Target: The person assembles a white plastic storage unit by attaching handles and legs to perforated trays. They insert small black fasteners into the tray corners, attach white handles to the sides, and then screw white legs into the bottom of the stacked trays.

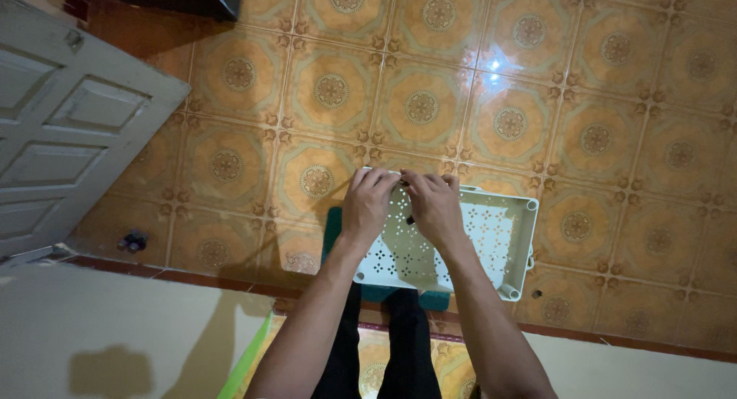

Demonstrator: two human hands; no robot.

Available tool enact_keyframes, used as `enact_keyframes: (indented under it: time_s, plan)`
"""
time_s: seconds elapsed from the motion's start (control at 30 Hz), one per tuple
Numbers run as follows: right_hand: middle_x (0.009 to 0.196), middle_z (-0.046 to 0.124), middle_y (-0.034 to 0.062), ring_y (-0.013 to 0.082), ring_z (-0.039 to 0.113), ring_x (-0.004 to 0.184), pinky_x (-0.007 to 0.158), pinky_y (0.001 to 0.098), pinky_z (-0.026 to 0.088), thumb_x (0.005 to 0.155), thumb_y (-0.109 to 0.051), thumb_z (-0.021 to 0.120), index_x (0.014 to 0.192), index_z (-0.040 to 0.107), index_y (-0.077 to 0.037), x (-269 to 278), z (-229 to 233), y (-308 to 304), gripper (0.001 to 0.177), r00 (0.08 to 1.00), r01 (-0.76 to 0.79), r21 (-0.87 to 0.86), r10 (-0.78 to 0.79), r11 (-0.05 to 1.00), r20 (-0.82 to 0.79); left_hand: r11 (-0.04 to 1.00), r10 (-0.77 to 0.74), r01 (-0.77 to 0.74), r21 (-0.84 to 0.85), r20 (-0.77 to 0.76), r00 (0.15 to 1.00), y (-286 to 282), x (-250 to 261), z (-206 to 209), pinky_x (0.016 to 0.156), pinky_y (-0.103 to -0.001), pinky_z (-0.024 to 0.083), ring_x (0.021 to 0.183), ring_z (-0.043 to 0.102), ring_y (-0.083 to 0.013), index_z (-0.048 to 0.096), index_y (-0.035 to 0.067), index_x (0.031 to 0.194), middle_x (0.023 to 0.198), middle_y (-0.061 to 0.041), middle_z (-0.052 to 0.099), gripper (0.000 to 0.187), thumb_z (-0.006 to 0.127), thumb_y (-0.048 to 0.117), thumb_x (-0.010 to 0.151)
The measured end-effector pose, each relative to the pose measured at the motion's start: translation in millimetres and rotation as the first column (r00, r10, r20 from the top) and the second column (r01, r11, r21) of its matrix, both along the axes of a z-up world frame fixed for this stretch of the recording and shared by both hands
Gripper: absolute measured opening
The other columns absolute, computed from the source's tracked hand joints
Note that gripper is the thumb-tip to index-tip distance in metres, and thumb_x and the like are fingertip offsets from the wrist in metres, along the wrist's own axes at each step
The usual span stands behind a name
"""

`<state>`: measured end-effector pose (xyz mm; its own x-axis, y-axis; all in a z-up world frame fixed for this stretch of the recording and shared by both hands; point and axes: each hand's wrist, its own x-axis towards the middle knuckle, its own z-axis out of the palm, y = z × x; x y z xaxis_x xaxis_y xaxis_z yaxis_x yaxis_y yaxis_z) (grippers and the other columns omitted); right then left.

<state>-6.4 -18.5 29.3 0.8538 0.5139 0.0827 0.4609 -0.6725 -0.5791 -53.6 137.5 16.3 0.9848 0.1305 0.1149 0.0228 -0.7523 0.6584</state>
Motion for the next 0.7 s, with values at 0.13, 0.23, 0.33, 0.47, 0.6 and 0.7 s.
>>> enact_keyframes:
  time_s: [0.13,0.23,0.33,0.47,0.6,0.7]
  plan:
    - [0.105,0.075,0.0035,0.0221,0.068,0.104,0.093,0.0429,0.039,0.093,-0.006,0.065,0.125,0.066,-0.013,-2,-5,-2,0.032,1.0,0.008,0.058,-0.006,0.998,-0.028,1.0,0.0,0.0,-0.003,-0.024,1.0,0,0,0,0.092,-0.04,0.052,0.108,0.061,-0.0279,0.074,0.009,0.111,0.11,-0.004,0.07,0.021,0.066,0.005,0.092]
    - [0.107,0.075,0.0055,0.0257,0.067,0.103,0.097,0.044,0.041,0.094,-0.003,0.064,0.121,0.066,-0.011,0,-15,-7,0.029,0.997,0.042,0.139,-0.033,0.989,-0.066,1.0,-0.008,0.009,0.008,-0.01,1.0,2,3,0,0.093,-0.04,0.052,0.109,0.061,-0.0286,0.074,0.01,0.109,0.111,-0.004,0.07,0.023,0.065,0.004,0.09]
    - [0.11,0.074,0.0088,0.0314,0.066,0.103,0.1,0.0433,0.043,0.094,0.002,0.062,0.117,0.064,-0.008,1,-21,-13,0.025,0.99,0.097,0.23,-0.068,0.968,-0.127,1.0,-0.011,0.011,0.025,-0.008,1.0,2,2,0,0.095,-0.04,0.052,0.109,0.061,-0.0283,0.074,0.011,0.108,0.113,-0.003,0.07,0.024,0.064,0.002,0.088]
    - [0.112,0.074,0.0107,0.0335,0.066,0.1,0.1,0.0446,0.045,0.091,0.001,0.067,0.114,0.064,-0.005,1,-17,-16,0.024,0.994,0.082,0.237,-0.062,0.968,-0.089,1.0,-0.012,0.012,0.013,-0.026,1.0,-1,2,-4,0.094,-0.039,0.052,0.107,0.061,-0.0274,0.075,0.01,0.108,0.111,-0.004,0.07,0.021,0.065,0.004,0.09]
    - [0.126,0.07,0.0159,0.039,0.065,0.114,0.101,0.0453,0.05,0.088,-0.004,0.074,0.112,0.062,-0.004,-8,-6,-14,0.027,0.968,0.084,0.29,-0.147,0.953,0.205,0.999,-0.018,0.019,0.043,-0.026,1.0,2,1,-7,0.097,-0.042,0.05,0.109,0.062,-0.0271,0.074,0.011,0.109,0.113,-0.002,0.07,0.016,0.069,0.012,0.094]
    - [0.115,0.07,0.014,0.0284,0.072,0.098,0.086,0.0383,0.059,0.088,-0.006,0.076,0.123,0.066,-0.002,-20,0,-21,0.037,0.964,0.257,0.312,-0.266,0.915,-0.013,0.985,-0.037,0.017,0.17,0.113,0.993,1,5,-5,0.097,-0.047,0.045,0.109,0.06,-0.0284,0.073,0.012,0.112,0.116,-0.007,0.066,0.022,0.072,0.021,0.092]
